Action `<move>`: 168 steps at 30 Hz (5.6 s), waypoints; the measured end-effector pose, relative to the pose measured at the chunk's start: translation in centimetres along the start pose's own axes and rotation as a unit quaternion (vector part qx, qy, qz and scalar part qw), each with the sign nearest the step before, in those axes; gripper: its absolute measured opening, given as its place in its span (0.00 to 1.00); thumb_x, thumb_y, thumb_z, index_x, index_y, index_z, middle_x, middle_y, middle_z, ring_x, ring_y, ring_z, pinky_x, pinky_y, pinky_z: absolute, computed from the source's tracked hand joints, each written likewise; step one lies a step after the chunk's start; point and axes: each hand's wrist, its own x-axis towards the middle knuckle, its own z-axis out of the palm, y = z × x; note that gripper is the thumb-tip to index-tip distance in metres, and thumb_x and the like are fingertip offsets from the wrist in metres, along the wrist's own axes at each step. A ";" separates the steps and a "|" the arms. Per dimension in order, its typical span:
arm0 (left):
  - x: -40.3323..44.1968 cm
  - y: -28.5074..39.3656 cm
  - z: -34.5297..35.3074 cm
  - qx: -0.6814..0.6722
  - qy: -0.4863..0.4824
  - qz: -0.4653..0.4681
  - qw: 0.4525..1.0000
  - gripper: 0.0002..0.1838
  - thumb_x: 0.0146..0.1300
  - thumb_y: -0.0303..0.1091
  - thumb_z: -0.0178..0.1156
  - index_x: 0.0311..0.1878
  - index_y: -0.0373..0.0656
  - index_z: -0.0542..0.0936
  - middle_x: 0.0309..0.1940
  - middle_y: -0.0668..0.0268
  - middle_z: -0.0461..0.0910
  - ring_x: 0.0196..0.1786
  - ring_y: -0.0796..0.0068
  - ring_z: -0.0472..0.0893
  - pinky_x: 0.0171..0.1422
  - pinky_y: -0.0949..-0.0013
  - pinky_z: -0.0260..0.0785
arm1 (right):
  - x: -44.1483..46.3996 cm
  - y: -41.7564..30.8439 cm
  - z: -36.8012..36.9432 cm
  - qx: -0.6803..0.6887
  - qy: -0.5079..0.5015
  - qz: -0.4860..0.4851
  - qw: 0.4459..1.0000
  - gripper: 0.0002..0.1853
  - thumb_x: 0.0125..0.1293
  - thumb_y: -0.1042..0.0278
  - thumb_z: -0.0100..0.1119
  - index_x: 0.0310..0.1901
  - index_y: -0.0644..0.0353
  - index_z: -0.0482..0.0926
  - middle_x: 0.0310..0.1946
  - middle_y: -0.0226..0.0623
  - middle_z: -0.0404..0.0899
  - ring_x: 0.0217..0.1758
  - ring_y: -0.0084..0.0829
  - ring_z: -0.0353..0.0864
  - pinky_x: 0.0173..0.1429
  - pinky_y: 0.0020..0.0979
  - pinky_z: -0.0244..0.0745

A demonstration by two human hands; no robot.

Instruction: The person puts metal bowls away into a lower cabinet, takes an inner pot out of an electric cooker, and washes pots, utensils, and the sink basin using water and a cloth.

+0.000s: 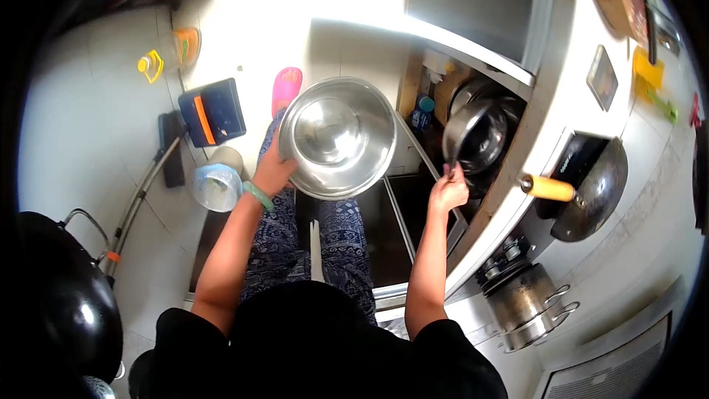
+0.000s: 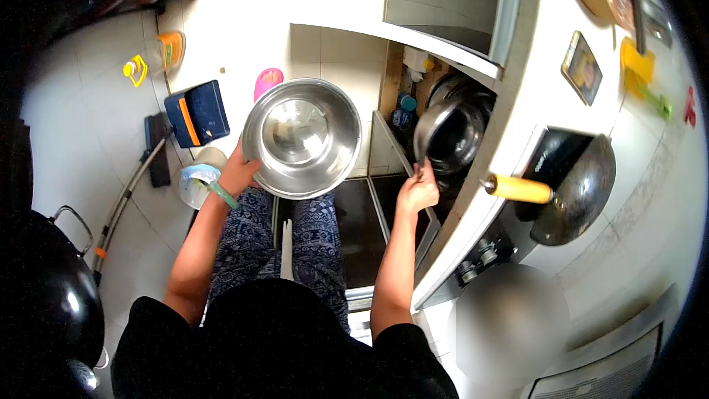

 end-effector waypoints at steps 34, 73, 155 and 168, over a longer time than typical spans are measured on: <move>-19.7 27.9 17.1 0.448 -0.318 0.066 0.833 0.18 0.52 0.30 0.49 0.48 0.37 0.68 0.30 0.63 0.74 0.27 0.71 0.76 0.30 0.67 0.75 | -41.2 19.8 -21.8 0.112 0.227 0.239 0.937 0.10 0.49 0.78 0.49 0.31 0.56 0.80 0.28 0.37 0.80 0.32 0.34 0.80 0.36 0.32 0.72; -35.0 12.1 35.3 0.437 -0.495 -0.008 0.751 0.21 0.54 0.29 0.48 0.52 0.33 0.66 0.37 0.58 0.77 0.36 0.69 0.80 0.36 0.66 0.77 | -45.1 34.6 -28.1 0.043 0.058 0.560 0.825 0.11 0.62 0.70 0.39 0.44 0.66 0.67 0.26 0.50 0.79 0.34 0.46 0.80 0.38 0.42 0.75; 4.6 21.5 0.4 0.456 0.215 0.335 0.796 0.08 0.51 0.27 0.57 0.32 0.50 0.82 0.23 0.65 0.75 0.35 0.65 0.75 0.44 0.62 0.62 | 4.7 9.9 6.8 0.937 -0.075 0.329 0.093 0.27 0.63 0.69 0.41 0.62 0.72 0.51 0.66 0.58 0.40 0.56 0.39 0.70 0.55 0.30 0.73; 1.6 17.9 1.5 0.366 0.150 0.304 0.867 0.06 0.47 0.26 0.60 0.29 0.49 0.81 0.21 0.66 0.73 0.29 0.65 0.72 0.38 0.64 0.57 | 12.8 10.8 8.1 0.926 -0.036 0.328 0.184 0.36 0.65 0.51 0.43 0.66 0.65 0.42 0.67 0.47 0.45 0.47 0.33 0.77 0.44 0.25 0.79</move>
